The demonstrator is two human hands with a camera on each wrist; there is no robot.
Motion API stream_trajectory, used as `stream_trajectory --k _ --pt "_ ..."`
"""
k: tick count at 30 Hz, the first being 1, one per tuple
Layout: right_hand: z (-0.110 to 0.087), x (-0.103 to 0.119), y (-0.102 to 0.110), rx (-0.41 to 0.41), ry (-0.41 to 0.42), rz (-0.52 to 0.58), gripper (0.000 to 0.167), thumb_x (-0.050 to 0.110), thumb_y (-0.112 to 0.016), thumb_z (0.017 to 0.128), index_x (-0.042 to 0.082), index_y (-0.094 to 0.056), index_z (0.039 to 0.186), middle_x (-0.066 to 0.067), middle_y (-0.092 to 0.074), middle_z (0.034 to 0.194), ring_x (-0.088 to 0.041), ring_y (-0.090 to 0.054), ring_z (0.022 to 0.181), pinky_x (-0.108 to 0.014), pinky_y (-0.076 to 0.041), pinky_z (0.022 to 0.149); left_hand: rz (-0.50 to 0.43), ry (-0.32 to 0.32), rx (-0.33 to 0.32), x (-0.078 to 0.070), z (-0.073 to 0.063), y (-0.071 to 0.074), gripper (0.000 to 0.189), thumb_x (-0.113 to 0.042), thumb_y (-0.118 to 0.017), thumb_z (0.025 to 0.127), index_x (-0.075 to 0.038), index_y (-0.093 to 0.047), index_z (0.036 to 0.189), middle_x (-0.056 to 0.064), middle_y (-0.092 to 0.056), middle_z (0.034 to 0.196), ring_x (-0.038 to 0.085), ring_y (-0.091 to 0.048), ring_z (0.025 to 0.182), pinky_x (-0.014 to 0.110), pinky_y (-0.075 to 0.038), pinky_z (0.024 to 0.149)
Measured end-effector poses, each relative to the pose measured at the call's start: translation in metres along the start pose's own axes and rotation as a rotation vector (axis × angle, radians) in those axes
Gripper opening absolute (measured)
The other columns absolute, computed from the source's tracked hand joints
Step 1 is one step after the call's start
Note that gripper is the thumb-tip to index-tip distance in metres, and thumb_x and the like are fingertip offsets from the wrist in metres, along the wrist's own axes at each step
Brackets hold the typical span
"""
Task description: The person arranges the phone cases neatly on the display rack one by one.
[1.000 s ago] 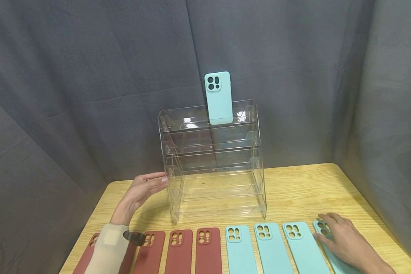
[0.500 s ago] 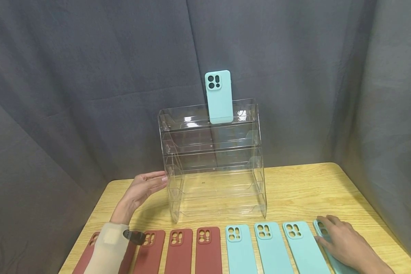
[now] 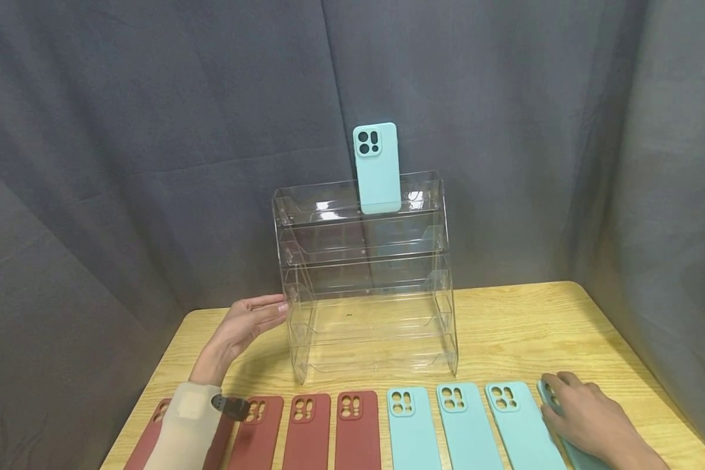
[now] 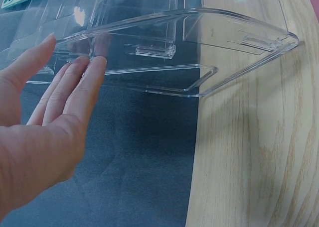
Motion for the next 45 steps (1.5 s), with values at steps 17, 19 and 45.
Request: stream_trajectory --k 17,19,45 --pt "0.001 0.005 0.003 -0.143 0.059 -0.003 0.052 0.022 -0.083 0.083 -0.007 -0.068 0.123 -0.030 -0.069 0.117 -0.042 -0.071 0.089 -0.057 -0.060 0.069 0.002 -0.007 0.001 0.001 -0.001 -0.001 0.051 -0.008 -0.074 0.098 0.005 -0.058 0.145 0.021 -0.065 0.142 0.014 -0.075 0.111 0.040 -0.057 0.111" --pt "0.002 0.005 0.004 -0.154 0.063 -0.005 0.051 0.021 -0.083 0.083 -0.007 -0.068 0.122 -0.031 -0.068 0.116 -0.045 -0.071 0.090 -0.059 -0.060 0.071 0.004 -0.008 0.002 0.001 -0.001 0.000 0.051 -0.008 -0.074 0.098 0.005 -0.058 0.145 0.021 -0.065 0.143 0.014 -0.075 0.111 0.038 -0.058 0.110" --pt "0.025 0.052 0.053 -0.532 0.187 0.045 0.053 0.017 -0.082 0.077 0.001 -0.068 0.125 -0.035 -0.066 0.120 -0.058 -0.063 0.103 -0.067 -0.049 0.086 0.000 -0.014 0.004 0.002 -0.002 0.000 0.052 -0.008 -0.074 0.098 0.005 -0.057 0.145 0.024 -0.061 0.146 0.015 -0.075 0.111 0.036 -0.058 0.109"
Point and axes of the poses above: each hand's wrist, its own z-axis towards the middle knuckle, its own y-axis out of the back of the hand, x = y × z, the point moved 3 cm from there along z, towards the middle knuckle
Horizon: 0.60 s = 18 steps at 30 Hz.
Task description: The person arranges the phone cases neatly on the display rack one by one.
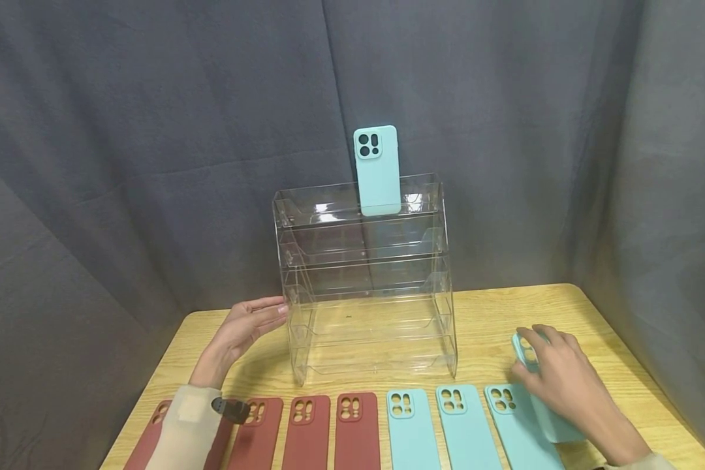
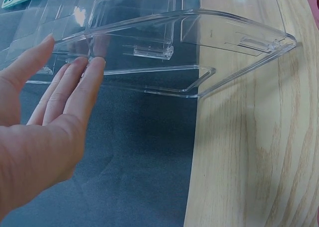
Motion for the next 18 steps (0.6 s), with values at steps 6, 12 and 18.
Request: stream_trajectory --k 6,12,18 --pt "0.017 0.015 0.007 -0.052 0.021 0.021 0.053 0.019 -0.079 0.078 0.002 -0.067 0.126 -0.034 -0.065 0.123 -0.060 -0.061 0.104 -0.068 -0.048 0.087 0.005 0.001 0.000 0.000 0.000 0.000 0.052 -0.009 -0.074 0.098 0.005 -0.058 0.145 0.024 -0.061 0.146 0.015 -0.075 0.112 0.037 -0.058 0.110" --pt "0.032 0.029 0.014 -0.104 0.050 0.044 0.053 0.018 -0.078 0.078 0.002 -0.066 0.127 -0.032 -0.064 0.126 -0.059 -0.059 0.107 -0.069 -0.048 0.088 0.008 -0.002 0.005 0.000 0.000 0.000 0.052 -0.009 -0.075 0.098 0.005 -0.057 0.145 0.024 -0.062 0.145 0.015 -0.075 0.112 0.038 -0.057 0.111" --pt "0.050 0.044 0.023 -0.168 0.056 0.081 0.053 0.016 -0.078 0.078 0.003 -0.068 0.129 -0.031 -0.064 0.129 -0.056 -0.059 0.111 -0.068 -0.048 0.085 0.000 -0.004 0.011 0.001 0.000 0.000 0.052 -0.008 -0.074 0.098 0.006 -0.057 0.145 0.024 -0.062 0.145 0.015 -0.075 0.113 0.035 -0.058 0.109"
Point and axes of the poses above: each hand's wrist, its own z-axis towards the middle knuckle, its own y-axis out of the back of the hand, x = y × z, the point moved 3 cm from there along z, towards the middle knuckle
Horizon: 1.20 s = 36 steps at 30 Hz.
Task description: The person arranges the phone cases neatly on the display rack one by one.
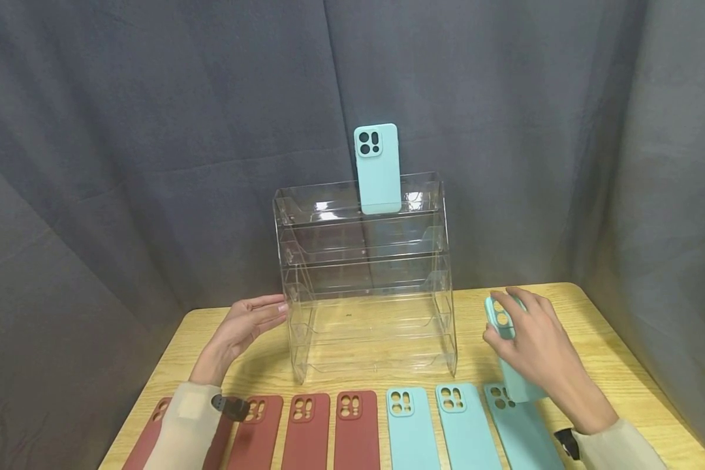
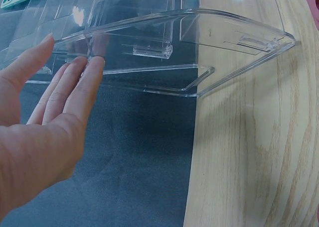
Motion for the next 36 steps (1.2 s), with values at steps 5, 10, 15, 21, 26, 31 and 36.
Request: stream_trajectory --k 5,10,15,21,26,31,36 --pt "0.019 0.014 0.007 -0.079 0.017 0.034 0.054 0.014 -0.079 0.076 0.003 -0.070 0.128 -0.030 -0.066 0.129 -0.055 -0.060 0.109 -0.067 -0.050 0.083 0.005 0.004 0.005 0.001 0.001 0.002 0.054 -0.009 -0.075 0.098 0.005 -0.056 0.146 0.025 -0.061 0.147 0.015 -0.075 0.114 0.036 -0.057 0.110" --pt "0.040 0.033 0.013 -0.146 0.012 0.069 0.054 0.013 -0.079 0.076 0.002 -0.071 0.128 -0.030 -0.066 0.131 -0.054 -0.060 0.111 -0.067 -0.051 0.083 0.008 0.005 0.008 0.003 0.002 0.005 0.055 -0.010 -0.075 0.098 0.005 -0.056 0.147 0.025 -0.061 0.147 0.015 -0.075 0.113 0.037 -0.057 0.110" --pt "0.061 0.055 0.015 -0.188 -0.003 0.119 0.054 0.013 -0.079 0.079 0.001 -0.070 0.130 -0.029 -0.066 0.133 -0.054 -0.059 0.114 -0.068 -0.050 0.089 0.013 0.007 0.007 0.002 0.003 0.008 0.055 -0.010 -0.074 0.099 0.004 -0.054 0.148 0.026 -0.058 0.149 0.014 -0.074 0.114 0.036 -0.056 0.111" --pt "0.089 0.080 0.011 -0.239 0.020 0.182 0.052 0.014 -0.077 0.081 0.002 -0.071 0.131 -0.028 -0.066 0.134 -0.053 -0.060 0.116 -0.067 -0.052 0.090 0.014 0.011 0.003 0.001 0.003 0.010 0.054 -0.009 -0.073 0.100 0.004 -0.053 0.149 0.026 -0.056 0.152 0.015 -0.074 0.117 0.039 -0.053 0.115" --pt "0.114 0.099 0.007 -0.296 0.039 0.245 0.051 0.016 -0.076 0.082 0.002 -0.071 0.131 -0.026 -0.066 0.135 -0.051 -0.059 0.119 -0.066 -0.051 0.093 0.019 0.013 0.003 0.002 0.003 0.011 0.055 -0.009 -0.073 0.100 0.005 -0.053 0.149 0.027 -0.056 0.152 0.016 -0.073 0.117 0.040 -0.053 0.115" --pt "0.141 0.117 0.008 -0.376 0.062 0.274 0.050 0.019 -0.074 0.084 0.003 -0.071 0.131 -0.024 -0.067 0.135 -0.050 -0.059 0.119 -0.063 -0.051 0.095 0.020 0.009 0.003 0.002 0.003 0.010 0.054 -0.008 -0.072 0.099 0.005 -0.054 0.148 0.028 -0.057 0.151 0.016 -0.074 0.116 0.038 -0.055 0.113" --pt "0.167 0.134 0.012 -0.450 0.092 0.279 0.049 0.021 -0.074 0.085 0.003 -0.071 0.131 -0.026 -0.066 0.135 -0.051 -0.059 0.121 -0.063 -0.051 0.099 0.014 0.012 0.005 0.002 0.003 0.009 0.054 -0.008 -0.072 0.099 0.006 -0.054 0.148 0.028 -0.056 0.151 0.016 -0.074 0.116 0.039 -0.054 0.113"
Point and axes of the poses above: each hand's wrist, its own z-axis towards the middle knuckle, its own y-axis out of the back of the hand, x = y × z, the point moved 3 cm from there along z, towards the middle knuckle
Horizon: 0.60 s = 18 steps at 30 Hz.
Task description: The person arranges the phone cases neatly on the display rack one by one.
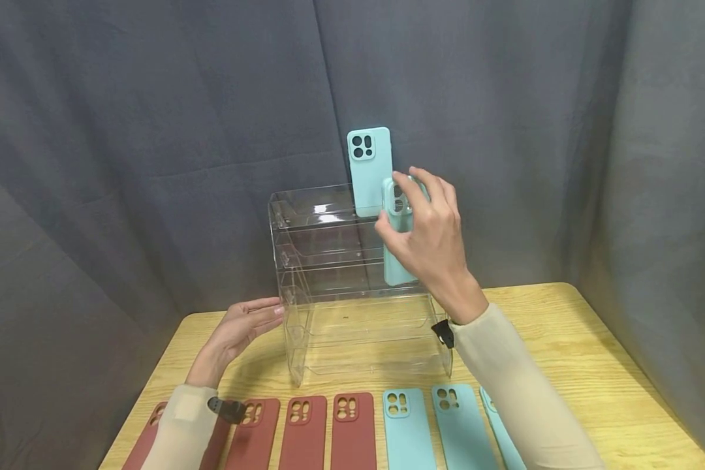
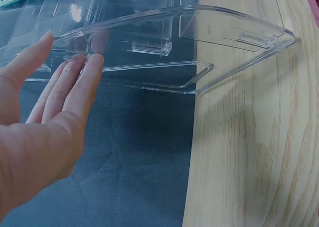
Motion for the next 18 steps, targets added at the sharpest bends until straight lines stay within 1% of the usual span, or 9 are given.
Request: stream_trajectory --k 8,13,18 --pt "0.039 0.017 -0.021 -0.043 0.047 -0.015 0.047 0.023 -0.073 0.089 0.003 -0.069 0.132 -0.026 -0.064 0.137 -0.049 -0.057 0.124 -0.061 -0.050 0.104 -0.010 0.005 0.005 0.000 -0.002 0.001 0.054 -0.008 -0.072 0.100 0.005 -0.053 0.149 0.028 -0.055 0.152 0.015 -0.074 0.115 0.042 -0.052 0.116" --pt "0.062 0.025 -0.038 -0.062 0.077 -0.036 0.048 0.022 -0.072 0.090 0.003 -0.067 0.134 -0.026 -0.063 0.137 -0.048 -0.055 0.125 -0.059 -0.050 0.105 -0.013 0.001 0.007 0.000 0.000 0.001 0.055 -0.008 -0.071 0.100 0.006 -0.052 0.149 0.028 -0.054 0.152 0.013 -0.075 0.113 0.037 -0.056 0.112" --pt "0.080 0.029 -0.055 -0.064 0.055 -0.031 0.050 0.022 -0.072 0.090 0.003 -0.067 0.135 -0.025 -0.062 0.140 -0.048 -0.053 0.128 -0.057 -0.050 0.108 -0.019 0.012 0.000 0.001 0.000 -0.001 0.054 -0.008 -0.072 0.099 0.006 -0.053 0.148 0.027 -0.055 0.152 0.013 -0.075 0.111 0.037 -0.056 0.112"
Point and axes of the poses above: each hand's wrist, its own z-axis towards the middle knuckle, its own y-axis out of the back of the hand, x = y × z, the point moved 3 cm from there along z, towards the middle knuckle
